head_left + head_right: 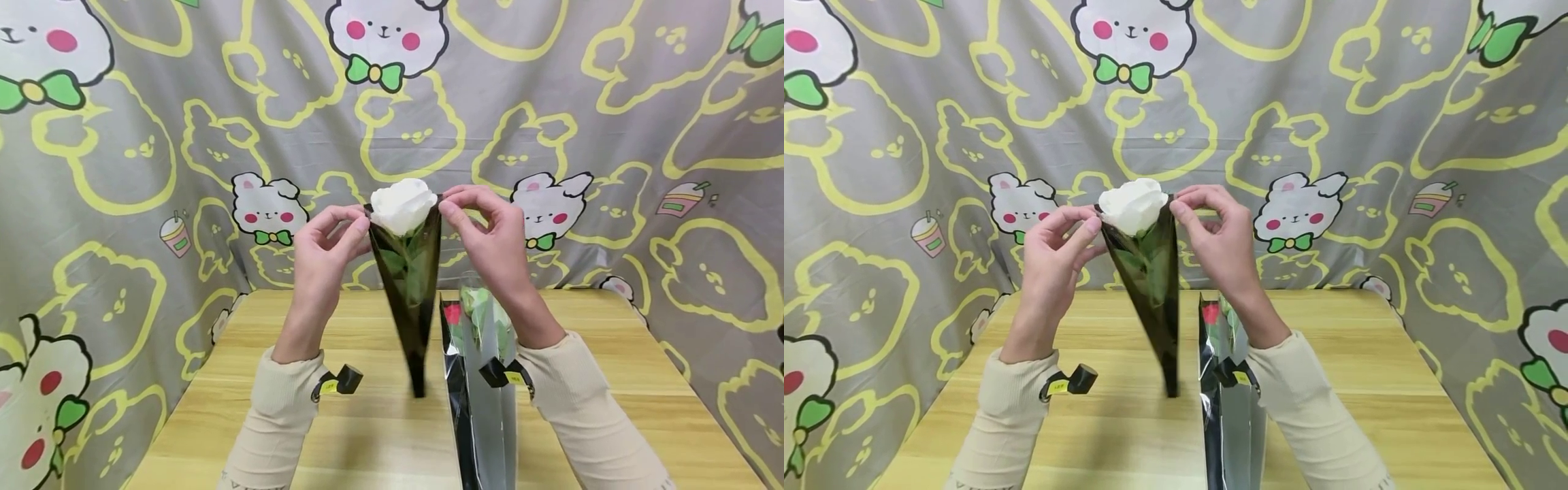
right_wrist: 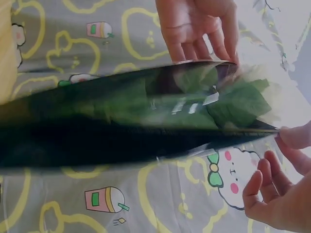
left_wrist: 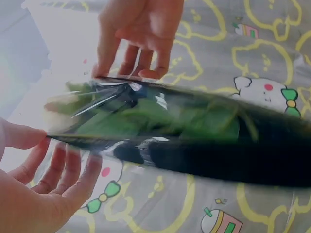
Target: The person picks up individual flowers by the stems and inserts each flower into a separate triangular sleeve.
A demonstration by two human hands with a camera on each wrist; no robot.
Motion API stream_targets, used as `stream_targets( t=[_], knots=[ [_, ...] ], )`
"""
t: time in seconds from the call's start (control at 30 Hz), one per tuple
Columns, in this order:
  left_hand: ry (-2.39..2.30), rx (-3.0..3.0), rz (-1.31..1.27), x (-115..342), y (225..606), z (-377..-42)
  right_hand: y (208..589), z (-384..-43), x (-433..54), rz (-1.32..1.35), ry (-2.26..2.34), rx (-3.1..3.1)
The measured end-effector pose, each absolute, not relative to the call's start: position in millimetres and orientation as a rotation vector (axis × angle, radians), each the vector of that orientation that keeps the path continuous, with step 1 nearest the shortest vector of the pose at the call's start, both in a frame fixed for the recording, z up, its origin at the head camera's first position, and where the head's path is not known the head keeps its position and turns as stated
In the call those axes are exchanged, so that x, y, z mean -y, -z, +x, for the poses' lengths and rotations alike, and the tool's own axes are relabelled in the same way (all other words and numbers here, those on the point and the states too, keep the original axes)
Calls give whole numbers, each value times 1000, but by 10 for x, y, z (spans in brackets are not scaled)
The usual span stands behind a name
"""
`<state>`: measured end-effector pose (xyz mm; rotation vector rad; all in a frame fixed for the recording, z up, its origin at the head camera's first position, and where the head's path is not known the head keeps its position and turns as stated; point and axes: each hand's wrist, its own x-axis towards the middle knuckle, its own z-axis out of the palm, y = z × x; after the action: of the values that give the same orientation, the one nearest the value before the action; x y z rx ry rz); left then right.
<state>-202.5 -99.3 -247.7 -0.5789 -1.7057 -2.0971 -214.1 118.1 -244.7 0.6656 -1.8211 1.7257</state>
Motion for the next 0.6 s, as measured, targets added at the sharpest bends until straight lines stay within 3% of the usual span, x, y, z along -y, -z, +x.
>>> stream_targets(
  t=[0.6],
  knots=[
    [2021,1649,-571,961,2355,-2028,2421,-2152,-1204,665,-1719,1848]
  ],
)
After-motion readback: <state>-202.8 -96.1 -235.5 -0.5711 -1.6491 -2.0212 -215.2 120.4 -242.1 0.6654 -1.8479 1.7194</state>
